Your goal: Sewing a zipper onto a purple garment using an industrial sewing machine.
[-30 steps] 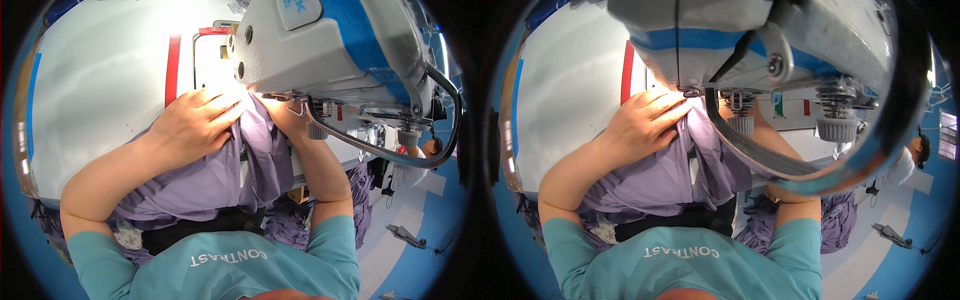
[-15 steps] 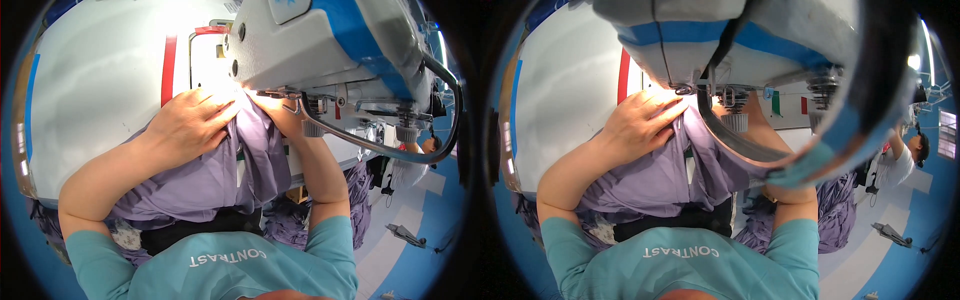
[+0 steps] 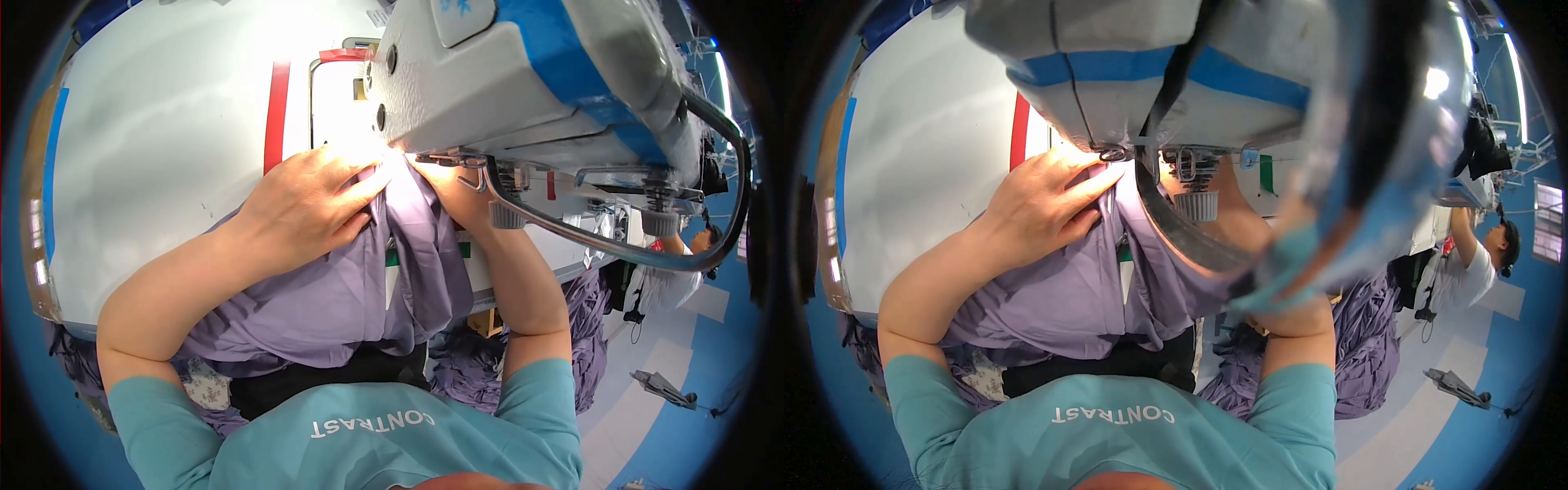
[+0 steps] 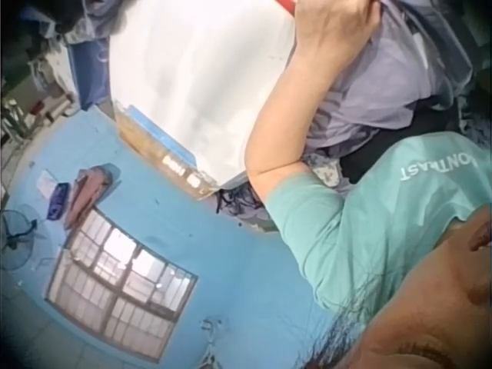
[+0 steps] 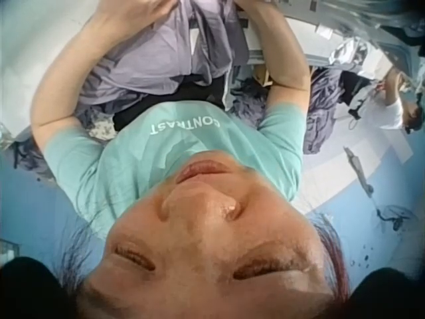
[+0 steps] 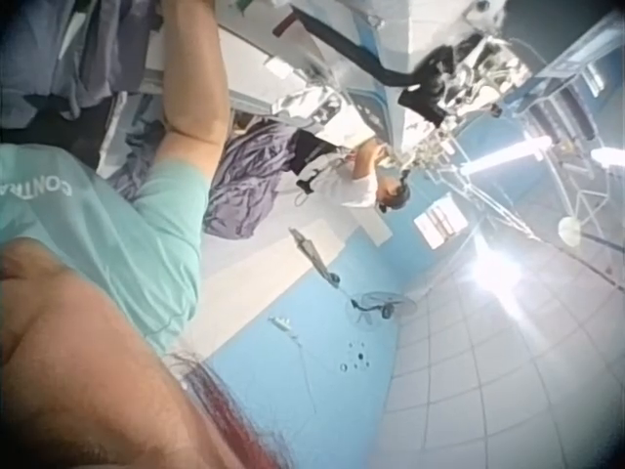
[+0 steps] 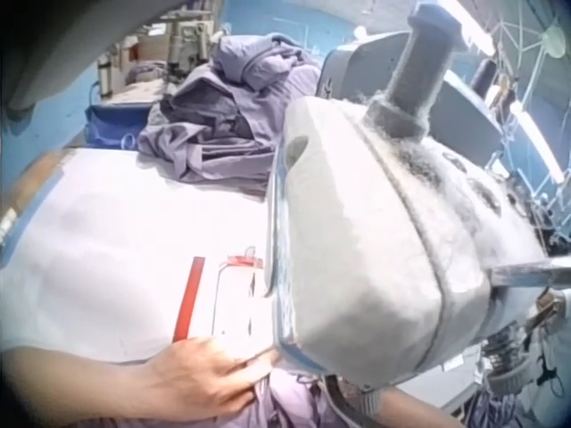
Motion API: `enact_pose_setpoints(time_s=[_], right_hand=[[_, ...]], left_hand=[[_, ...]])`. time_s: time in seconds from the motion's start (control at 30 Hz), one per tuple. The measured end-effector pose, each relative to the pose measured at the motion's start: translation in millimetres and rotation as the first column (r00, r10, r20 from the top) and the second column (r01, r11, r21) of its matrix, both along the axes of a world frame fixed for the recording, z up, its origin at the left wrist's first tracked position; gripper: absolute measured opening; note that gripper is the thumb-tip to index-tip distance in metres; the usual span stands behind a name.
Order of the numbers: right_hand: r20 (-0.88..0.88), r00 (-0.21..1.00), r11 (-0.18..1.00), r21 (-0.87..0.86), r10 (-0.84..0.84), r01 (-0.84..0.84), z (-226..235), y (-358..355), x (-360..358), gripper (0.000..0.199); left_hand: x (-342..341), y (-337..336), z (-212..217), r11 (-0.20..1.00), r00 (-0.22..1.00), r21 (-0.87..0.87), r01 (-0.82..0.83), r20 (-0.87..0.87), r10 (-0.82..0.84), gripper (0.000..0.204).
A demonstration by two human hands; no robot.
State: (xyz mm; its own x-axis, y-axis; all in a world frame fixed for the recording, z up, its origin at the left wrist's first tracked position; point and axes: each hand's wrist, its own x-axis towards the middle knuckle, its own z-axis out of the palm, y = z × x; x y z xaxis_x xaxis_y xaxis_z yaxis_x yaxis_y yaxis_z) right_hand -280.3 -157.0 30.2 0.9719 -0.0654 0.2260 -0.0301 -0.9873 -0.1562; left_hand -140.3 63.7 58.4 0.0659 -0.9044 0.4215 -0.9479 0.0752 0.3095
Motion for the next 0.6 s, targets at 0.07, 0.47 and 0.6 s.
enact_pose_setpoints(time_s=[0.07, 0.47, 0.6], right_hand=[[-0.006, 1.000, 1.000, -0.019, -0.015, 0.015, -9, -6, -4, 0.019], [0.342, 0.937, 0.891, 0.401, 0.067, -0.211, 49, 61, -52, 0.017], [0.375, 0.741, 0.367, 0.689, 0.557, -0.625, 24, 150, -122, 0.009]], left_hand=[[0, 2, -2, 0.998, 0.999, 0.061, -0.011, -0.036, 0.013, 0.047], [-26, 49, 33, 0.977, 0.993, 0.184, -0.108, -0.033, 0.116, 0.062], [-63, 147, 55, 0.896, 0.939, 0.423, -0.133, -0.237, 0.251, 0.080]])
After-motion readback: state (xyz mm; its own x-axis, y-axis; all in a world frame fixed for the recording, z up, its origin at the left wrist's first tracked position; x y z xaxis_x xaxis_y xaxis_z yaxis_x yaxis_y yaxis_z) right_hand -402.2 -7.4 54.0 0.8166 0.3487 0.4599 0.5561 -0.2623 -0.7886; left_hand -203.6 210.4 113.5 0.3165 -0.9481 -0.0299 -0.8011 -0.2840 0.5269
